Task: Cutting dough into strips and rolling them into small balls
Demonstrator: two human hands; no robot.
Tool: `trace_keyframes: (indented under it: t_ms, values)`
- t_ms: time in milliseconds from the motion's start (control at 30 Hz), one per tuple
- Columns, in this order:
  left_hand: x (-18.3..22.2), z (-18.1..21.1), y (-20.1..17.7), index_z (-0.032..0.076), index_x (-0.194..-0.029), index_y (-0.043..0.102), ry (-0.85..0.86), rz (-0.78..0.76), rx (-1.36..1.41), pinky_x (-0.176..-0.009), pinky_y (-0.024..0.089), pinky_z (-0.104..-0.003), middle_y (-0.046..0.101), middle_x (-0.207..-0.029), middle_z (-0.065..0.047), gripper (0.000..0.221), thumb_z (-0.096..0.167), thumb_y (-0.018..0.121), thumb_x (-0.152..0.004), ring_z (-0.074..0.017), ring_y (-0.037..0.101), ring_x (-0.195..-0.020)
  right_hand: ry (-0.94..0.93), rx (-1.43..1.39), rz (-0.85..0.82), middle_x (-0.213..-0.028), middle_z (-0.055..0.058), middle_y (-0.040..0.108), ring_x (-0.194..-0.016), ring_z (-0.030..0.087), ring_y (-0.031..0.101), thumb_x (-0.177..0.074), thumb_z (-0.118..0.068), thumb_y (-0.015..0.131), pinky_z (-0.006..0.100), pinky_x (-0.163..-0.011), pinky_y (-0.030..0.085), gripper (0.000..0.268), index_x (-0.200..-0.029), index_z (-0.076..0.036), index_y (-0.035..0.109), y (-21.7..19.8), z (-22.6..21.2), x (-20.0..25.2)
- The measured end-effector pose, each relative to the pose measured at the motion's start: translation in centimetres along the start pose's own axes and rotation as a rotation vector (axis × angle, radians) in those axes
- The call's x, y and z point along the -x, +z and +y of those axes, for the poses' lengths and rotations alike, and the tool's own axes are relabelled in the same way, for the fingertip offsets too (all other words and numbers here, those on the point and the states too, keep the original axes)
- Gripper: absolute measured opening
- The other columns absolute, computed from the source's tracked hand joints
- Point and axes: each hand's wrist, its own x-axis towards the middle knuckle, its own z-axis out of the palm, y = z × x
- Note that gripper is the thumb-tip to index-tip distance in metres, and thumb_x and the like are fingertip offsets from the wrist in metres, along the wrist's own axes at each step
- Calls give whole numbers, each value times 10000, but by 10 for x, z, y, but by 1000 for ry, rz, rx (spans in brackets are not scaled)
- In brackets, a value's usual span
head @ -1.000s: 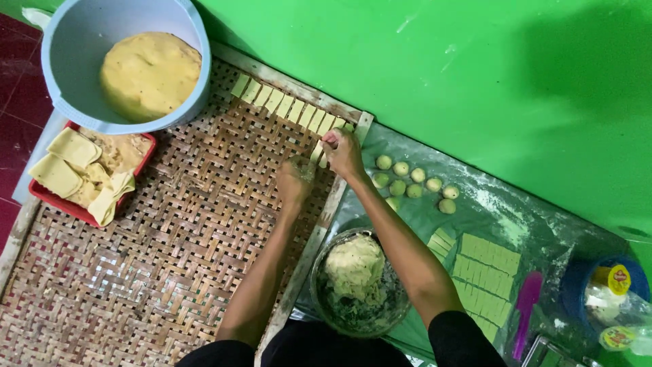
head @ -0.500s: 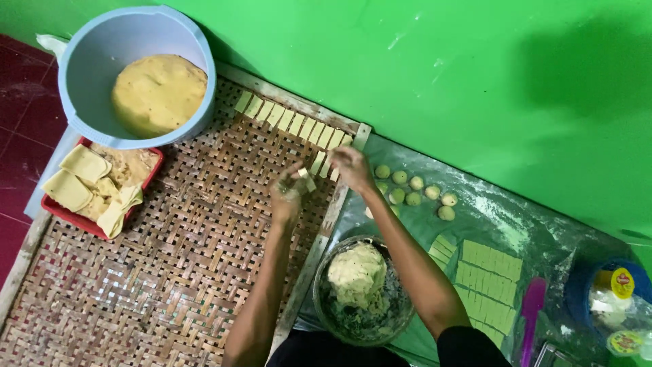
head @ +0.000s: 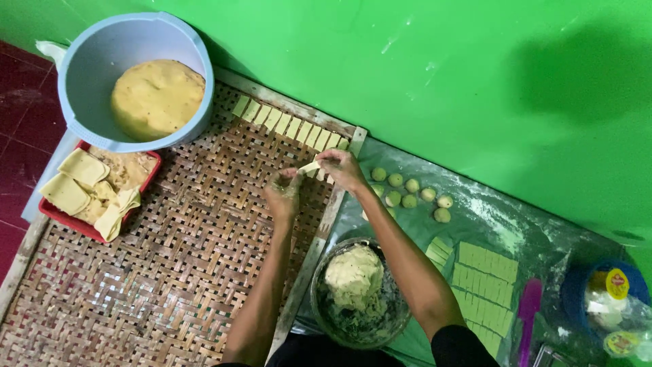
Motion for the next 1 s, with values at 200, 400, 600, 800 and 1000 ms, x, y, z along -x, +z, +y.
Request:
trace_keyframes:
  t_ms: [200,400,600,800,1000]
  values:
    - [-12,-30,9,132,-887,824,26,37,-350,-730,592,-391,774,-803,-130,145,198,882,-771,-305,764,-782,-69,250,3,-911,72,783,-856,198,750,-842,-123,691,334,-779,592,202,-1029,-123,769,7,-7,-28]
    - [-12,-30,19,140,-886,827,18,80,-328,-717,596,-381,770,-768,-120,146,189,857,-752,-304,765,-761,-145,430,7,-899,106,780,-862,284,758,-867,-101,719,389,-771,603,155,-1019,-116,747,17,-40,-32]
    - [-24,-63,22,105,-890,826,97,106,-468,-759,607,-439,764,-797,-168,311,323,899,-680,-381,754,-810,-241,516,32,-895,141,761,-899,349,738,-863,-45,709,430,-806,596,124,-981,-81,719,23,-46,-29]
    - [-41,-173,16,-100,-1052,713,430,242,-630,-831,555,-565,692,-934,-361,583,272,934,-661,-545,669,-908,-272,425,196,-839,141,735,-872,360,725,-855,-18,736,438,-797,580,87,-919,-71,709,18,-53,-16]
    - [38,31,-2,-90,-1247,607,-132,-108,69,-1133,393,-411,682,-1213,-190,505,332,381,-1087,-315,611,-1170,-106,126,288,-944,118,765,-888,225,727,-884,-95,737,370,-846,571,171,-1055,-97,736,-35,-56,56]
